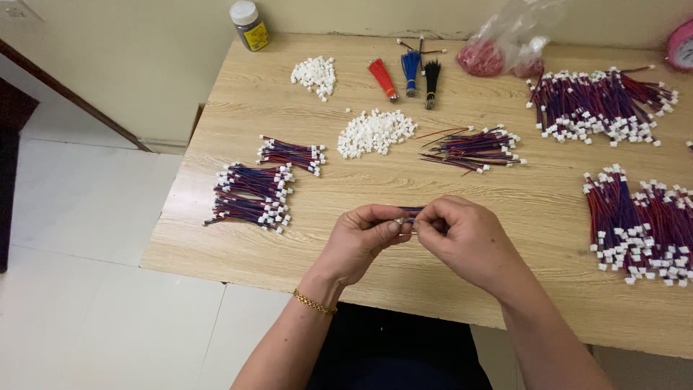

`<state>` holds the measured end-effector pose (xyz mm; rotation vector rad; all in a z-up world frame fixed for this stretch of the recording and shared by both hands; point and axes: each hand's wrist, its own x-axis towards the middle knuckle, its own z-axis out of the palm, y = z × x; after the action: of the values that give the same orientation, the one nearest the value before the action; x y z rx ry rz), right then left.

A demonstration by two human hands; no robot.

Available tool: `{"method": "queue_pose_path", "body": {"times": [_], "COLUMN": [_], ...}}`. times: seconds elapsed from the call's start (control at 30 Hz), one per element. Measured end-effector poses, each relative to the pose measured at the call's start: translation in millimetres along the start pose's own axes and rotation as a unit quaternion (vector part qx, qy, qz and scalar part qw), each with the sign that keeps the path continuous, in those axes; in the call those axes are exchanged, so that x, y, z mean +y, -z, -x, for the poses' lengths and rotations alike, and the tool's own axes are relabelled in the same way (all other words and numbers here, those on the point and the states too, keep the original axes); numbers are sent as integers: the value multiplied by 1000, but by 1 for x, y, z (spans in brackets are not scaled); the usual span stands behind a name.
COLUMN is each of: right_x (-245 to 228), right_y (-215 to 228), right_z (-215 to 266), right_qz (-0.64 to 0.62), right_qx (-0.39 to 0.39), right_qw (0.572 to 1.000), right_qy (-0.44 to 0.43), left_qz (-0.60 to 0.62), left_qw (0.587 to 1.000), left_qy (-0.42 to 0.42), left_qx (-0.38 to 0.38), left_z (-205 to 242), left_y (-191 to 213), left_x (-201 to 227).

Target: Sorting and bundling small wire harnesses on a wooden table into organized piles.

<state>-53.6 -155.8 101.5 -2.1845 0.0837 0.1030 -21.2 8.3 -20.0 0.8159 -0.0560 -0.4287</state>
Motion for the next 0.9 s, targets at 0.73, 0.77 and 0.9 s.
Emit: {"method": "queue_pose_path", "body": {"times": [0.73, 0.77, 0.9], "right_x": [15, 15, 18], "right_y": [-9, -10, -9], "right_z": [-6, -6, -8], "right_qz": [152, 152, 117], "right_qx": [25, 34, 22], "right_qw": [981, 981, 989], "right_qy": [118, 116, 90], "left_qz": [-127, -126, -126], "left_qw": [991, 991, 991], "left_qy": [-13, -13, -9], "left_qx": [33, 34, 41], "left_z": [-7, -7, -7], "left_y": [8, 8, 2], "left_x": [-6, -7, -5]}}
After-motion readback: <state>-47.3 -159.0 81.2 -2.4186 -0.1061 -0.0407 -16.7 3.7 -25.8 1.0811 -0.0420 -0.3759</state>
